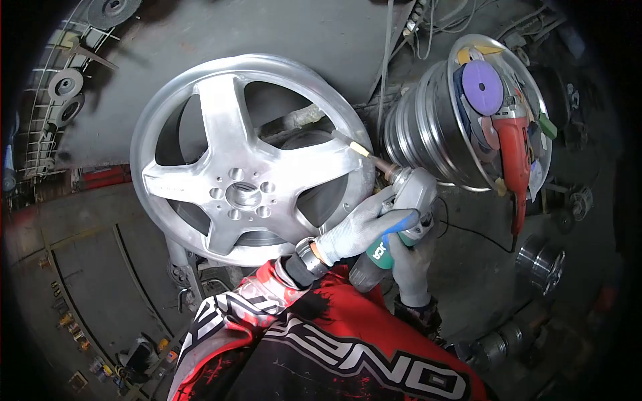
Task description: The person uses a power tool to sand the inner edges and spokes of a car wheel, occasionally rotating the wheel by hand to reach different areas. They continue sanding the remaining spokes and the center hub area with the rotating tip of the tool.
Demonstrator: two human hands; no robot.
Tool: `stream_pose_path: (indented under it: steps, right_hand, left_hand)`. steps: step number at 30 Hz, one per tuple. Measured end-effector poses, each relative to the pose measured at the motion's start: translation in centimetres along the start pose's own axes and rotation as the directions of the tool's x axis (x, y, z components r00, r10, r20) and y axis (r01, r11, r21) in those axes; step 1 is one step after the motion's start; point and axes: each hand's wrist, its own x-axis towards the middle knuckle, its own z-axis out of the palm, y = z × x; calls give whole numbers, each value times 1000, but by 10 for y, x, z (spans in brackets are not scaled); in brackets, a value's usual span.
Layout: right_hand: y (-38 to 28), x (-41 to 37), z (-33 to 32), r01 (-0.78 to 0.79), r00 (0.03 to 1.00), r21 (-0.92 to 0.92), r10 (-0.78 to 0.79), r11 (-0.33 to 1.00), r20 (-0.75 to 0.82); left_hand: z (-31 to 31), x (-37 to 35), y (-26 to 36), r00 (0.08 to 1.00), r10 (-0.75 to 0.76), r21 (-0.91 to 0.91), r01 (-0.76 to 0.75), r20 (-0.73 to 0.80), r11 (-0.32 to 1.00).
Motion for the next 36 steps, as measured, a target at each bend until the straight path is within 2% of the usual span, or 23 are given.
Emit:
stream_pose_path:
  steps: [2, 3, 4, 5, 6, 7, 8, 9, 11, 12, 14, 17, 21, 23, 24, 25, 26, 27, 28, 29, 30, 32, 36]
  right_hand:
    - [4, 4, 2, 3, 999, 90, 2, 996, -47]
    - [6, 6, 3, 4, 999, 89, 0, 996, -48]
    - [9, 9, 2, 51, 997, -35, -53, 998, -53]
    - [11, 11, 1, 96, 993, -160, -106, 982, -52]
    - [9, 13, 3, 96, 993, -164, -106, 982, -54]
    - [5, 15, 5, 117, 991, -121, -124, 986, -51]
    - [3, 15, 7, 137, 989, -78, -141, 987, -48]
    - [6, 15, 7, 136, 989, -81, -140, 987, -46]
    - [15, 14, 9, 185, 979, -25, -186, 982, -85]
    - [12, 13, 9, 181, 979, -29, -183, 983, -86]
    - [4, 12, 7, 275, 957, -235, -290, 932, -30]
    - [5, 9, 7, 330, 935, -341, -355, 880, -13]
    - [-2, 4, 11, 261, 956, -294, -288, 920, -53]
    - [1, 2, 10, 175, 978, -202, -193, 964, -75]
    - [3, 3, 9, 175, 978, -202, -193, 964, -75]
    - [5, 3, 7, 150, 981, -195, -170, 969, -92]
    - [5, 3, 6, 124, 983, -187, -147, 974, -112]
    - [3, 5, 7, 121, 983, -187, -144, 975, -118]
    - [-1, 8, 9, 107, 986, -84, -117, 991, -121]
    - [-5, 11, 10, 93, 989, 21, -90, 995, -121]
    - [-8, 13, 10, 93, 988, 23, -89, 995, -124]
    - [-14, 15, 11, 212, 970, -200, -231, 957, -78]
    - [-12, 12, 10, 317, 936, -354, -351, 880, -35]
  left_hand:
    - [-4, 4, -8, 1000, 18, -21, -18, -14, 1000]
    - [-9, 7, -11, 952, 304, 248, -301, 26, 921]
    - [-12, 9, -13, 828, 543, 475, -538, 140, 697]
    - [-13, 8, -14, 827, 544, 472, -539, 142, 697]
    - [-12, 5, 5, 968, 248, 191, -251, 40, 949]
    - [-11, 4, 16, 994, -97, -128, 102, 46, 986]
    - [-13, 5, 17, 990, -125, -198, 137, 73, 971]
    - [-12, 5, 16, 989, -125, -202, 137, 73, 970]
    - [-9, 5, 13, 997, 78, -112, -76, 19, 991]
    - [-10, 3, 12, 997, 77, -116, -74, 22, 991]
    - [-13, 0, 10, 996, 7, -162, 7, 86, 987]
    - [-14, -2, -4, 993, 22, -250, 8, 115, 968]
    - [-10, -11, -3, 995, 17, -243, 8, 102, 970]
    - [-4, -16, -2, 976, 217, -48, -216, 13, 975]
    - [-8, -13, -11, 976, 216, -47, -216, 13, 975]
    - [-16, -6, -24, 899, 434, 297, -431, 58, 852]
    - [-20, -3, -34, 780, 598, 583, -575, 182, 574]
    - [-17, -3, -26, 781, 596, 580, -577, 186, 575]
    - [-13, -2, -10, 882, 463, 346, -463, 88, 816]
    - [-10, -2, 1, 957, 289, 69, -291, 39, 954]
    - [-10, -2, 4, 957, 288, 71, -290, 42, 954]
    - [-11, -3, 6, 968, 248, -47, -246, 33, 968]
    - [-17, -3, -8, 946, 313, -3, -314, 81, 949]
